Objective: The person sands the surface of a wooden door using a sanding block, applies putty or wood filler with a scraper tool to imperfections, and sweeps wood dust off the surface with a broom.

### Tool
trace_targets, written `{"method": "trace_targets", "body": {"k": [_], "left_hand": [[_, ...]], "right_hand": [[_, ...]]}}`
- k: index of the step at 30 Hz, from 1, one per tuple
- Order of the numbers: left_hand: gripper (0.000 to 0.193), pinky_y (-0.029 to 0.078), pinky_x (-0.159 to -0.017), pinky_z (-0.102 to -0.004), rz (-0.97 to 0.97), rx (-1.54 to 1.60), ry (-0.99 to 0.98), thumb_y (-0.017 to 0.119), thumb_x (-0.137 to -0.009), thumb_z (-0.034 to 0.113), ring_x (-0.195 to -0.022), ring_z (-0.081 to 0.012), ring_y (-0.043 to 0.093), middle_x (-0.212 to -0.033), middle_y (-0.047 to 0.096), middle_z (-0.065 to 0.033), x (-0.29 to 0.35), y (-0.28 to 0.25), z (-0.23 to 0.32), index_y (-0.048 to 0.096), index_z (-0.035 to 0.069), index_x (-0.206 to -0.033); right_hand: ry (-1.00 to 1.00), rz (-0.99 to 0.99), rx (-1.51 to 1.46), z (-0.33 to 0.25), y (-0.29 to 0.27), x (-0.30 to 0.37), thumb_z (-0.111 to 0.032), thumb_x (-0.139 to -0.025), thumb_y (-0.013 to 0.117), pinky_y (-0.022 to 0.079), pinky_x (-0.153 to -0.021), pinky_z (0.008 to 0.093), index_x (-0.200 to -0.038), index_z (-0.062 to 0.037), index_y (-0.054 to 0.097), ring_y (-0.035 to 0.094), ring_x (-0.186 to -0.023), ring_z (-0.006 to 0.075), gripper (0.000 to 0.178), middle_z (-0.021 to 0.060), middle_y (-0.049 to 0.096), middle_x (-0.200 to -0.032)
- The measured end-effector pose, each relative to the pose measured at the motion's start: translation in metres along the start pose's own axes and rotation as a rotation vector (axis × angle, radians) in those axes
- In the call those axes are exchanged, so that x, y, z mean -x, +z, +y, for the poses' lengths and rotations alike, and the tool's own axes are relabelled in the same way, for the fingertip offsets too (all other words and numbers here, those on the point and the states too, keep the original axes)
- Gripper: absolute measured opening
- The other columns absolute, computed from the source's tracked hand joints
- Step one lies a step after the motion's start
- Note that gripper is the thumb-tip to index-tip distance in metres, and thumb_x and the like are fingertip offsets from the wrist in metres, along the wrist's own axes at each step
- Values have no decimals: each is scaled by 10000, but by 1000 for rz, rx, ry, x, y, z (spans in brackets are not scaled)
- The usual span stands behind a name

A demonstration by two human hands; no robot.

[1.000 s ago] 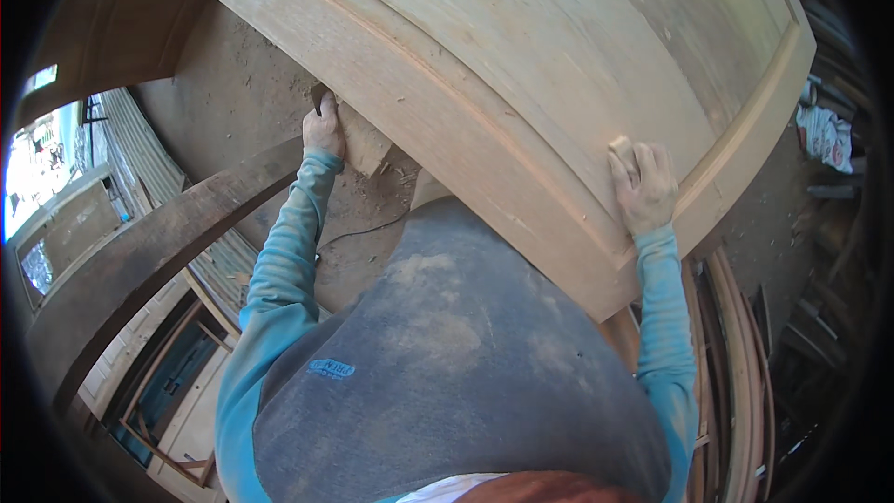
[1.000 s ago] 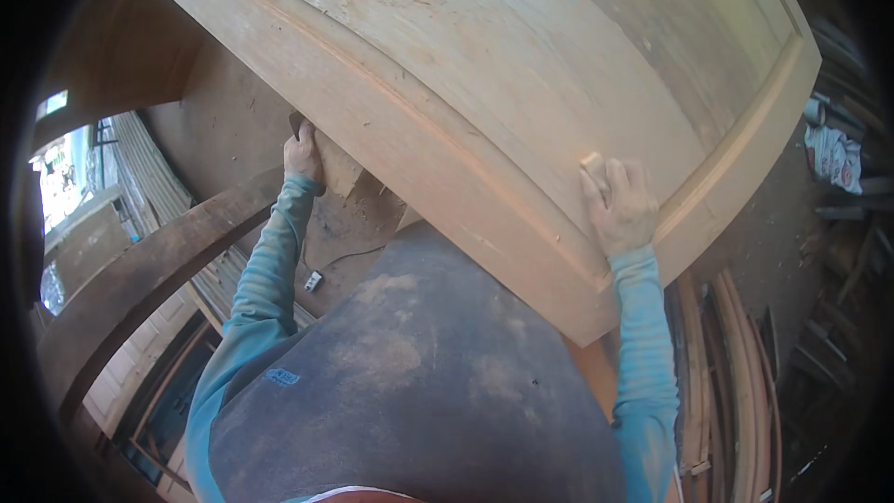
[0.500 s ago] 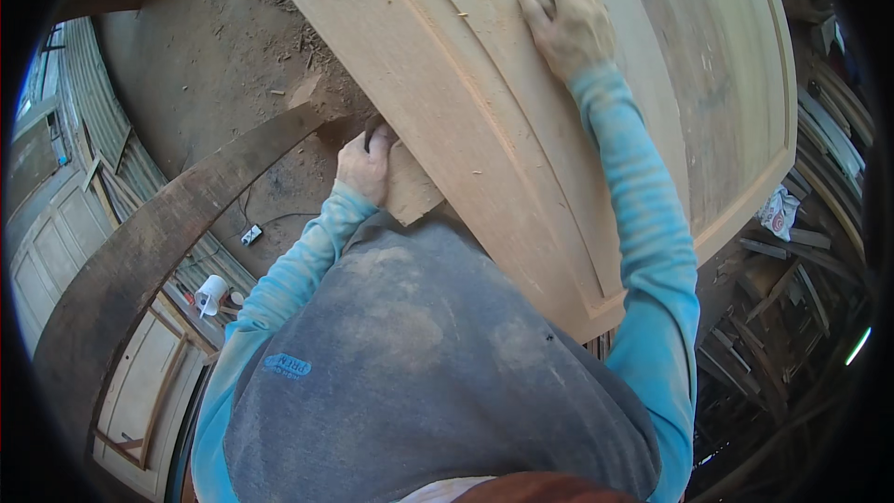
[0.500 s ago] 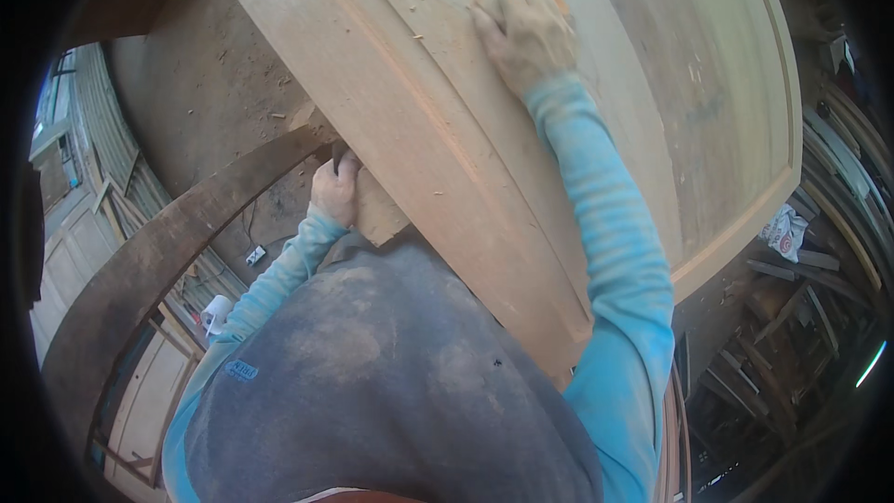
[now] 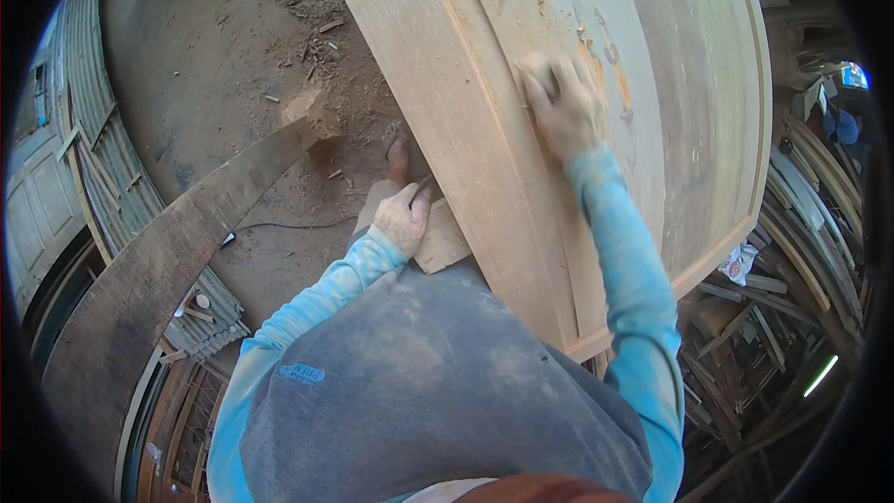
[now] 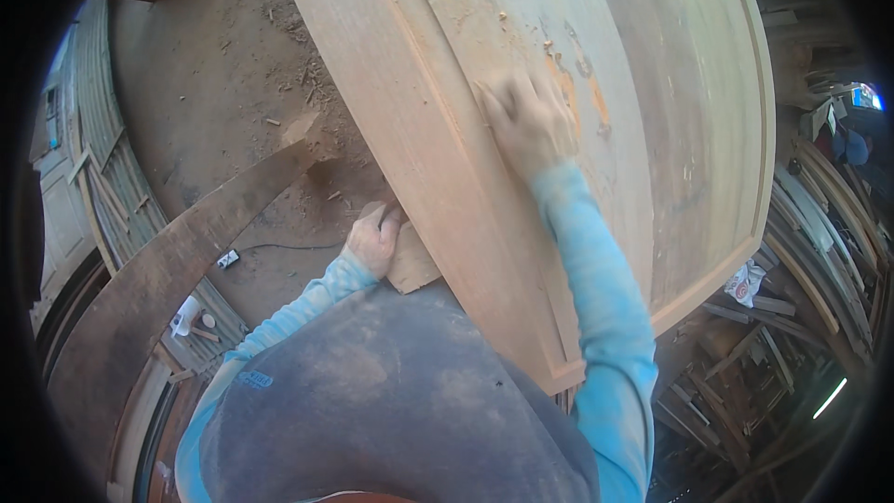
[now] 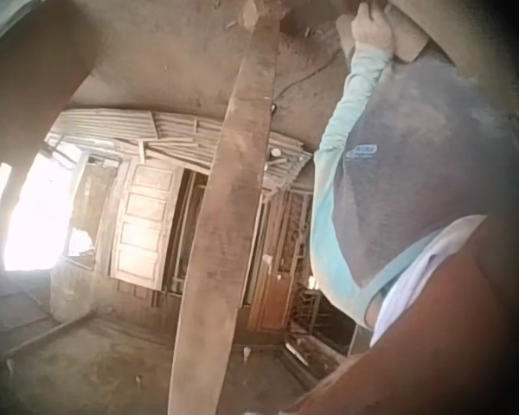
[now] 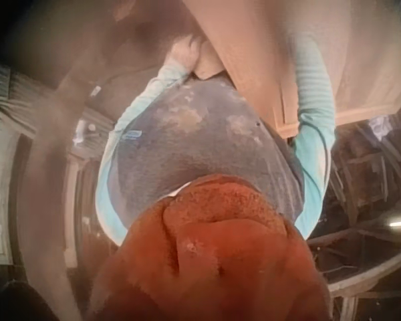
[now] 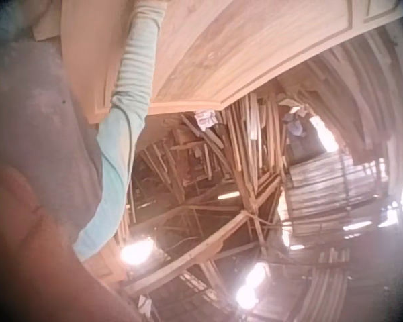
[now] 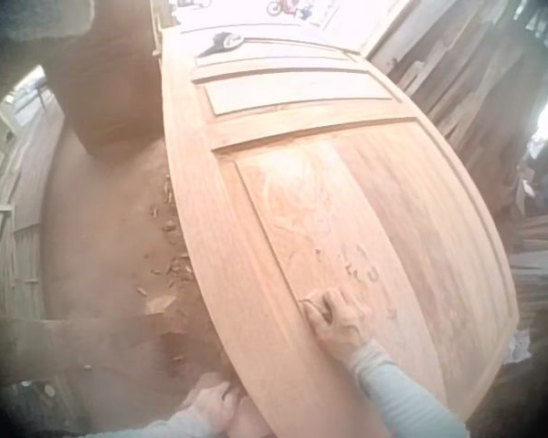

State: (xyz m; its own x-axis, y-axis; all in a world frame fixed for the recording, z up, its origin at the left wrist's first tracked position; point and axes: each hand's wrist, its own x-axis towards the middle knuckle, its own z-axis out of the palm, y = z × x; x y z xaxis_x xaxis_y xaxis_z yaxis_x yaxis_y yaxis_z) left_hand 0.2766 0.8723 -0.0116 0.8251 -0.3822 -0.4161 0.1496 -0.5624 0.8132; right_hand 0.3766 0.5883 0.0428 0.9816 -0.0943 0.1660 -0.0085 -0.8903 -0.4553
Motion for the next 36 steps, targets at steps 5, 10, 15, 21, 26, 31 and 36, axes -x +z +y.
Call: {"method": "trace_targets", "body": {"k": [5,10,15,21,26,31,36], "left_hand": [[187,518,-693,-514,1,16,89,526,-1000,190,-814,-469,639,-864,644,-247,4,-6,-7,625,32,-1015],[125,506,-652,-516,0,114,50,553,-977,140,-778,-472,631,-841,643,-245,4,4,-22,618,35,-973],[147,505,-658,-510,-58,96,94,548,-981,156,-766,-465,637,-792,636,-243,3,7,-30,610,33,-929],[161,521,-682,-492,-119,146,-3,569,-979,181,-781,-449,655,-806,659,-248,0,-8,-15,622,35,-936],[174,524,-673,-478,-108,149,-75,585,-974,195,-793,-436,667,-834,669,-245,-3,-11,-12,629,35,-922],[177,520,-706,-495,-7,102,51,578,-979,194,-822,-447,661,-853,674,-250,3,4,-14,639,31,-955],[241,522,-743,-506,43,106,-4,549,-996,220,-886,-471,654,-916,679,-274,7,13,-15,673,40,-1098]], "right_hand": [[-68,30,33,-29,42,-139,-275,-924,672,519,-813,452,-966,-48,612,633,-956,367,239,151,648,-1030],[-10,-56,12,-11,22,-32,-241,-897,737,550,-777,420,-974,-84,671,658,-932,334,187,138,657,-1011],[41,-80,2,-11,24,-36,-246,-897,757,501,-665,439,-904,-75,663,643,-802,287,195,130,638,-863],[-28,-36,5,-39,69,-212,-282,-928,681,493,-732,414,-911,9,554,618,-818,342,317,211,625,-925],[-26,16,-31,-24,32,-77,-280,-910,704,511,-695,445,-929,-28,636,647,-783,343,262,190,652,-895],[151,-127,177,7,-42,175,-192,-832,816,570,-647,421,-1068,-89,654,667,-802,327,305,130,641,-1001],[274,-88,131,-6,-53,219,-216,-809,839,553,-637,441,-1065,-67,629,661,-817,336,364,128,621,-1004]]}}
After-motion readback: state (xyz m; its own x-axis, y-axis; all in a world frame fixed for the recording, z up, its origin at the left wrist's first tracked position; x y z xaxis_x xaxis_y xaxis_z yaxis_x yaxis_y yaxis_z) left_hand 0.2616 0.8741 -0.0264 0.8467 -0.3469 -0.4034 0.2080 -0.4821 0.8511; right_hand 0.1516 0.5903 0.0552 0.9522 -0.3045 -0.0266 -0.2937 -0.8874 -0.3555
